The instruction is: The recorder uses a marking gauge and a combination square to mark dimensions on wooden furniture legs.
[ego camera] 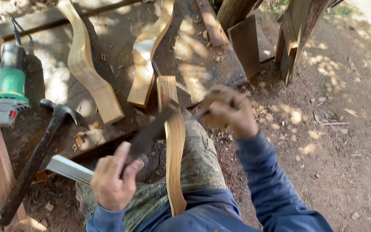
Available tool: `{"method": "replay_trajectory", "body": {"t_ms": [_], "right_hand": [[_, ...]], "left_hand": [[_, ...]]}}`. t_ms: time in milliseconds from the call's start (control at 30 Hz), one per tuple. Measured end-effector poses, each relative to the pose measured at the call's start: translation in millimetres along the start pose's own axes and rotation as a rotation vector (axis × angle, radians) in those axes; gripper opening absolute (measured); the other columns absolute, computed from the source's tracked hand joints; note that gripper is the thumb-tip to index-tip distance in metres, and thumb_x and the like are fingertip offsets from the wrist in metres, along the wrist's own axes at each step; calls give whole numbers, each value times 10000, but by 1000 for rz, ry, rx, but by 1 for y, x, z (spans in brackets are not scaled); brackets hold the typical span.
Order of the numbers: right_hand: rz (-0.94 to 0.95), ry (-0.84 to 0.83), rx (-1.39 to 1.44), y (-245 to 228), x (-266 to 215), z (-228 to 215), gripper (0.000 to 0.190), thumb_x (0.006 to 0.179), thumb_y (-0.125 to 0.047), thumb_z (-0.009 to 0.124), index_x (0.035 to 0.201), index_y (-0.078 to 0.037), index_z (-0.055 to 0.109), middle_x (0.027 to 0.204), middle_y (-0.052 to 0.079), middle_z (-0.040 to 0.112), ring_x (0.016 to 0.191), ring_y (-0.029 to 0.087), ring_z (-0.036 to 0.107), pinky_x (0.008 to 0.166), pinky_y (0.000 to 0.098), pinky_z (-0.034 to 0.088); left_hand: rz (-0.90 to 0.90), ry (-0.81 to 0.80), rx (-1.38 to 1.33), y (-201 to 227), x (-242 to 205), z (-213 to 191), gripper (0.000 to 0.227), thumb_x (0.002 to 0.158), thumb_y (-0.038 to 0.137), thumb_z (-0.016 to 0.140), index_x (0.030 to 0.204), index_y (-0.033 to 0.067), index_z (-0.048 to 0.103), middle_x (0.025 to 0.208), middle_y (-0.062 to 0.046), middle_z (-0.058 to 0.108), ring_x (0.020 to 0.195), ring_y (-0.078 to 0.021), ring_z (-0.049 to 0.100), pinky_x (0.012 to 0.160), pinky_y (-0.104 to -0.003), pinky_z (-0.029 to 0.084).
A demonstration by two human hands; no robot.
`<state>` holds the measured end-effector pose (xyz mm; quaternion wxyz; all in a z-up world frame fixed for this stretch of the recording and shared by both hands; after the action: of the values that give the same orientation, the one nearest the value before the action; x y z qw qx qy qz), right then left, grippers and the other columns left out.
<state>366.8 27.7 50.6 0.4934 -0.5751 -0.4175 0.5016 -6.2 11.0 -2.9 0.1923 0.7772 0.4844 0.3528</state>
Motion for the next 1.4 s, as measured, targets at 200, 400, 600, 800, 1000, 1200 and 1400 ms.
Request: {"method": "replay_trajectory", "body": {"t_ms": [200, 400, 600, 800, 1000, 1200, 1400], "right_hand": [[-286, -27, 683, -47, 17, -24, 579, 901, -180, 668, 1440, -40, 509, 1301, 230, 642, 1252, 330, 629, 982, 480, 601], [-221, 81, 778, -8, 42, -43, 595, 909, -191, 709, 1437, -13, 501, 1320, 221, 608, 1268, 351, 616, 1057, 504, 538], [-321, -67, 951, -38, 24, -44, 618, 947, -203, 716, 1502, -60, 484, 1303, 197, 634, 1193, 285, 637, 995, 435, 549], [-242, 107, 332, -37, 21, -17, 534, 901, -109, 674, 1393, 15, 506, 1219, 204, 675, 1054, 290, 701, 896, 440, 627], [24, -55, -530, -42, -10, 17, 410, 961, -302, 604, 1273, -37, 598, 802, 118, 753, 604, 192, 731, 504, 354, 628], [-152, -95, -677, -36, -20, 34, 429, 968, -329, 660, 1233, 3, 606, 783, 80, 723, 619, 179, 717, 586, 324, 608], [-151, -80, -830, -24, -21, 34, 527, 956, -430, 658, 1272, -14, 586, 857, 145, 757, 748, 248, 774, 681, 379, 627]], "left_hand": [[-216, 265, -272, 4, -2, -8, 549, 989, 211, 736, 1494, 81, 563, 1191, -131, 726, 966, -195, 732, 794, -299, 620], [-347, 140, -323, 9, -18, 10, 579, 915, 221, 742, 1454, 80, 584, 1152, -115, 740, 901, -196, 741, 736, -297, 620], [-332, 116, -216, 29, -12, -3, 544, 923, 183, 776, 1426, 57, 611, 1137, -145, 726, 980, -239, 710, 839, -346, 558], [-245, 146, -234, 31, 4, -3, 551, 920, 233, 750, 1422, 60, 603, 1067, -104, 716, 905, -222, 683, 781, -350, 540], [-86, -34, 20, 25, 3, -7, 606, 809, 269, 790, 1378, 117, 645, 754, -22, 633, 638, -183, 549, 593, -336, 474], [48, -173, 64, 41, 20, -13, 621, 745, 233, 811, 1342, 153, 658, 714, -42, 574, 677, -226, 543, 628, -392, 469], [-1, -246, 66, 31, 14, -3, 628, 739, 240, 818, 1342, 164, 661, 704, -44, 566, 670, -233, 541, 618, -398, 476]]}}
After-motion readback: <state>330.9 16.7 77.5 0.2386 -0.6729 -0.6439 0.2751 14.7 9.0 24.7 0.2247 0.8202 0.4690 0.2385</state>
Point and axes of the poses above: each hand's wrist, its own x-axis towards the middle knuckle, its own z-axis out of the palm, y = z × x, the point moved 1 cm from there along x, towards the middle knuckle
